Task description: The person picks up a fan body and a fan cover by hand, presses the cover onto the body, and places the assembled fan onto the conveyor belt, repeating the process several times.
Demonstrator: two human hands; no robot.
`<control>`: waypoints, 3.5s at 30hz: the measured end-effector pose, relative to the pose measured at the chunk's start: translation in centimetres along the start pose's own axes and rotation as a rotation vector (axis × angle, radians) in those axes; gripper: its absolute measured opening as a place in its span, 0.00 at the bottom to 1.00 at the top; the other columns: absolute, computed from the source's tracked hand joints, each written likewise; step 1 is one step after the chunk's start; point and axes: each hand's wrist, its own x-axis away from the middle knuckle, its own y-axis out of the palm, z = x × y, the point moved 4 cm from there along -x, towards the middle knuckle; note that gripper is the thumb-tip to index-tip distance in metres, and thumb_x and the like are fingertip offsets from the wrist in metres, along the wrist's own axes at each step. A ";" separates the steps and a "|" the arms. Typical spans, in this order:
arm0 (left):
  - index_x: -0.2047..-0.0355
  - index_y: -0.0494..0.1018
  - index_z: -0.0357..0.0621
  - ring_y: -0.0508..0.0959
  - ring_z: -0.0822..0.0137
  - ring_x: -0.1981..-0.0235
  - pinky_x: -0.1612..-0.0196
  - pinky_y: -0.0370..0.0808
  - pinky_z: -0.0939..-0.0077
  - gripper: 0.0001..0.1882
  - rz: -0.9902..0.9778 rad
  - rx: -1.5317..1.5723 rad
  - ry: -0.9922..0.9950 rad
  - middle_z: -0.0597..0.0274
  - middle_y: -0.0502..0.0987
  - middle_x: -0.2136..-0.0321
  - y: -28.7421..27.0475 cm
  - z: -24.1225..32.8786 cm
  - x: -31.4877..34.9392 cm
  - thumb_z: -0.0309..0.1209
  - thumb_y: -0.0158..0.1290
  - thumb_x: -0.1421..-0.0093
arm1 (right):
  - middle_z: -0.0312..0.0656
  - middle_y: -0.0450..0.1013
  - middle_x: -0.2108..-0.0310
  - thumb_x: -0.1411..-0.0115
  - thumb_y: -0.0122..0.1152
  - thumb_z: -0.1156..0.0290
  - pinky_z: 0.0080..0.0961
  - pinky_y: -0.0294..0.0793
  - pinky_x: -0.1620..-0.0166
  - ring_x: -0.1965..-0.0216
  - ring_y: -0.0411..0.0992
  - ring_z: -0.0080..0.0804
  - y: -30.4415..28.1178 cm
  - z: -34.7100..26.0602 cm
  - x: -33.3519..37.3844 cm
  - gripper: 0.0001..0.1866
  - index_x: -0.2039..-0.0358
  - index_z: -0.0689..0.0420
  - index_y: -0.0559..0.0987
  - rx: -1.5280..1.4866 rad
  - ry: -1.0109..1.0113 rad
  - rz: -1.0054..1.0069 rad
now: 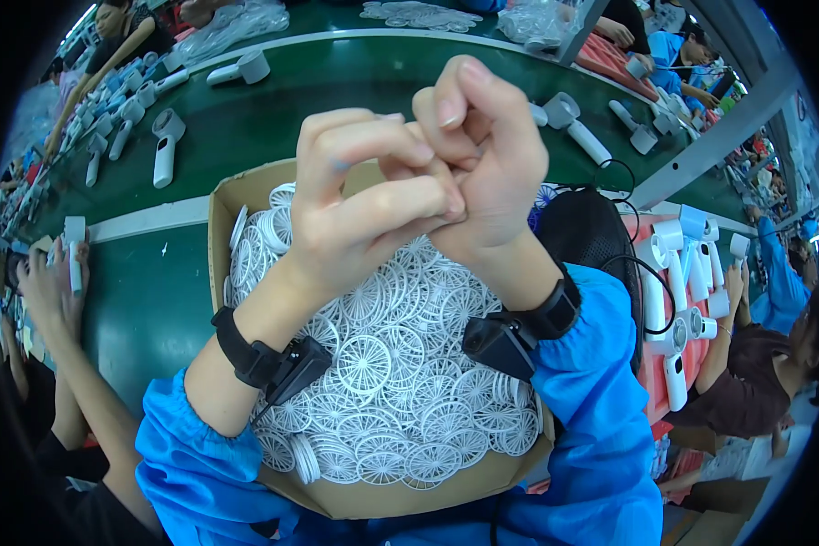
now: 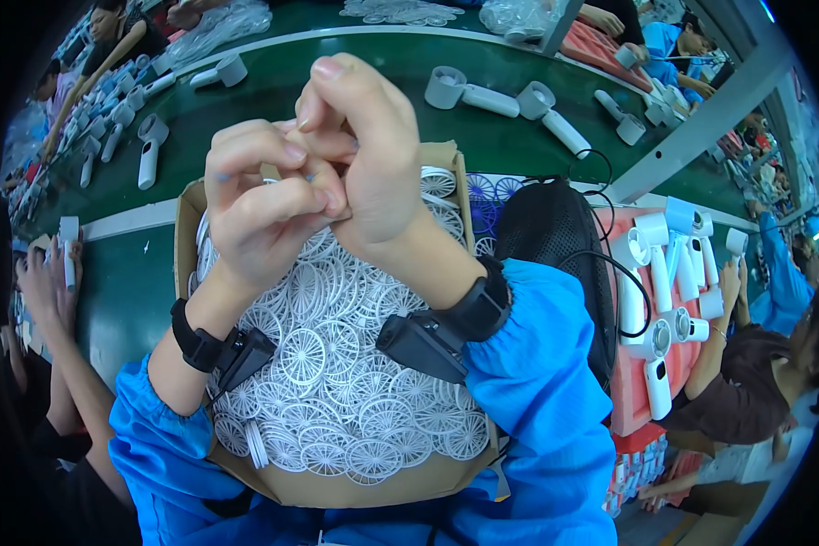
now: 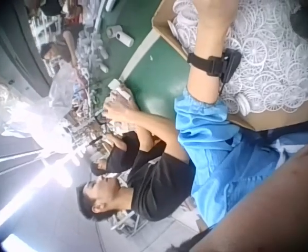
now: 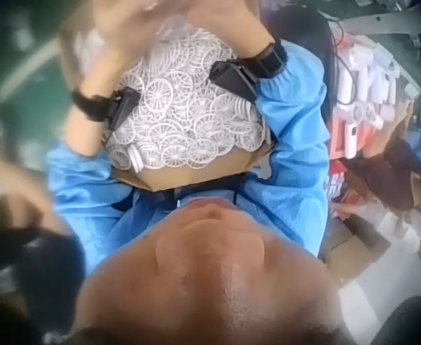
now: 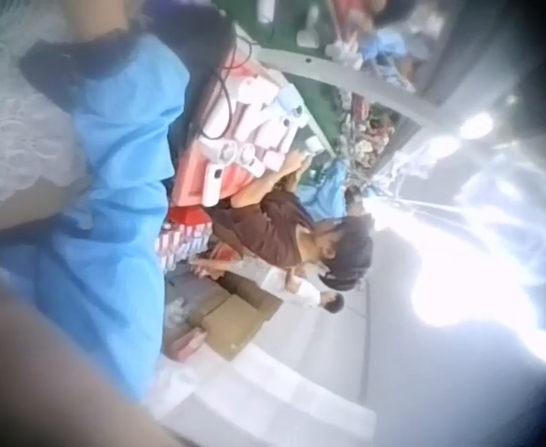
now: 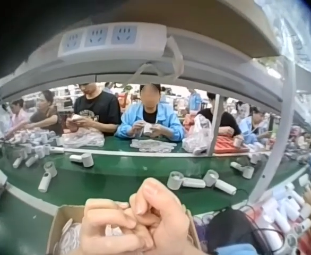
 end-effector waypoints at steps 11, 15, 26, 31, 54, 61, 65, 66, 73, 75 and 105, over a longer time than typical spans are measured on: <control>0.72 0.78 0.54 0.70 0.61 0.59 0.58 0.73 0.69 0.14 -0.041 0.025 -0.077 0.66 0.70 0.62 0.1 -0.1 0.3 0.30 0.67 0.62 | 0.28 0.50 0.89 0.38 0.48 0.58 0.19 0.55 0.81 0.90 0.47 0.18 -0.4 0.4 0.0 0.17 0.81 0.52 0.65 0.090 0.017 0.075; 0.74 0.76 0.50 0.70 0.62 0.59 0.59 0.72 0.69 0.13 -0.028 0.063 -0.111 0.64 0.69 0.63 0.3 -0.6 0.6 0.29 0.68 0.62 | 0.29 0.50 0.89 0.39 0.48 0.58 0.19 0.55 0.80 0.90 0.47 0.18 -0.7 0.3 -0.1 0.17 0.80 0.52 0.64 0.098 0.041 0.125; 0.71 0.73 0.42 0.71 0.59 0.59 0.56 0.70 0.68 0.12 -0.157 -0.071 -0.473 0.59 0.70 0.63 -0.6 -2.7 0.6 0.29 0.64 0.54 | 0.29 0.53 0.89 0.38 0.49 0.62 0.20 0.50 0.82 0.91 0.49 0.18 -2.3 0.7 -0.6 0.15 0.79 0.54 0.65 -0.026 -0.013 0.257; 0.61 0.72 0.42 0.71 0.56 0.58 0.53 0.68 0.67 0.13 -0.165 -0.108 -0.622 0.56 0.72 0.62 -0.1 -4.3 1.7 0.29 0.57 0.48 | 0.28 0.53 0.88 0.38 0.48 0.62 0.20 0.54 0.78 0.88 0.53 0.19 -4.1 2.5 -0.6 0.14 0.78 0.52 0.66 0.200 0.085 0.401; 0.62 0.73 0.45 0.71 0.53 0.57 0.53 0.69 0.63 0.09 -0.245 -0.108 -0.788 0.55 0.71 0.62 -0.4 -6.0 4.3 0.29 0.51 0.44 | 0.54 0.57 0.38 0.53 0.59 0.62 0.52 0.46 0.35 0.36 0.52 0.55 -28.1 2.5 -12.6 0.41 0.38 0.55 0.56 2.241 0.815 -0.086; 0.61 0.74 0.45 0.71 0.54 0.57 0.53 0.69 0.65 0.10 -0.246 -0.087 -0.790 0.56 0.72 0.62 0.2 -6.1 4.4 0.29 0.50 0.43 | 0.48 0.66 0.44 0.57 0.63 0.56 0.63 0.47 0.40 0.38 0.57 0.51 -23.6 1.6 -11.2 0.38 0.42 0.43 0.65 2.294 0.803 -0.010; 0.59 0.73 0.43 0.73 0.54 0.58 0.54 0.70 0.66 0.11 -0.227 -0.039 -0.838 0.55 0.73 0.62 0.3 -6.4 4.8 0.31 0.50 0.41 | 0.50 0.73 0.53 0.59 0.65 0.52 0.49 0.61 0.46 0.48 0.67 0.48 -18.8 1.6 -11.2 0.35 0.49 0.49 0.72 2.231 0.553 0.039; 0.58 0.73 0.42 0.74 0.55 0.58 0.55 0.71 0.67 0.12 -0.224 0.006 -0.871 0.55 0.73 0.62 0.6 -6.5 4.9 0.32 0.50 0.41 | 0.52 0.75 0.57 0.60 0.65 0.51 0.41 0.66 0.48 0.53 0.72 0.47 -17.5 1.3 -11.4 0.34 0.51 0.53 0.75 2.190 0.429 0.066; 0.52 0.67 0.36 0.76 0.67 0.62 0.61 0.74 0.74 0.19 0.364 0.461 -1.294 0.56 0.74 0.61 -0.9 -8.2 5.0 0.37 0.51 0.38 | 0.47 0.77 0.61 0.52 0.61 0.52 0.36 0.69 0.57 0.61 0.75 0.42 -2.1 2.3 -9.3 0.22 0.62 0.55 0.80 1.755 0.092 -0.027; 0.50 0.65 0.35 0.76 0.70 0.64 0.64 0.74 0.76 0.22 0.484 0.576 -1.366 0.57 0.74 0.60 -1.5 -8.8 5.2 0.38 0.51 0.38 | 0.49 0.76 0.63 0.48 0.60 0.56 0.34 0.73 0.60 0.65 0.76 0.42 0.4 2.1 -7.0 0.19 0.64 0.58 0.80 1.684 0.066 -0.134; 0.34 0.36 0.59 0.76 0.66 0.71 0.74 0.77 0.70 0.44 0.787 0.479 -1.367 0.53 0.68 0.57 -4.6 -8.6 4.8 0.24 0.51 0.42 | 0.33 0.75 0.64 0.42 0.60 0.67 0.20 0.65 0.63 0.62 0.68 0.23 -4.0 6.3 -3.0 0.06 0.68 0.56 0.78 1.035 0.660 -0.476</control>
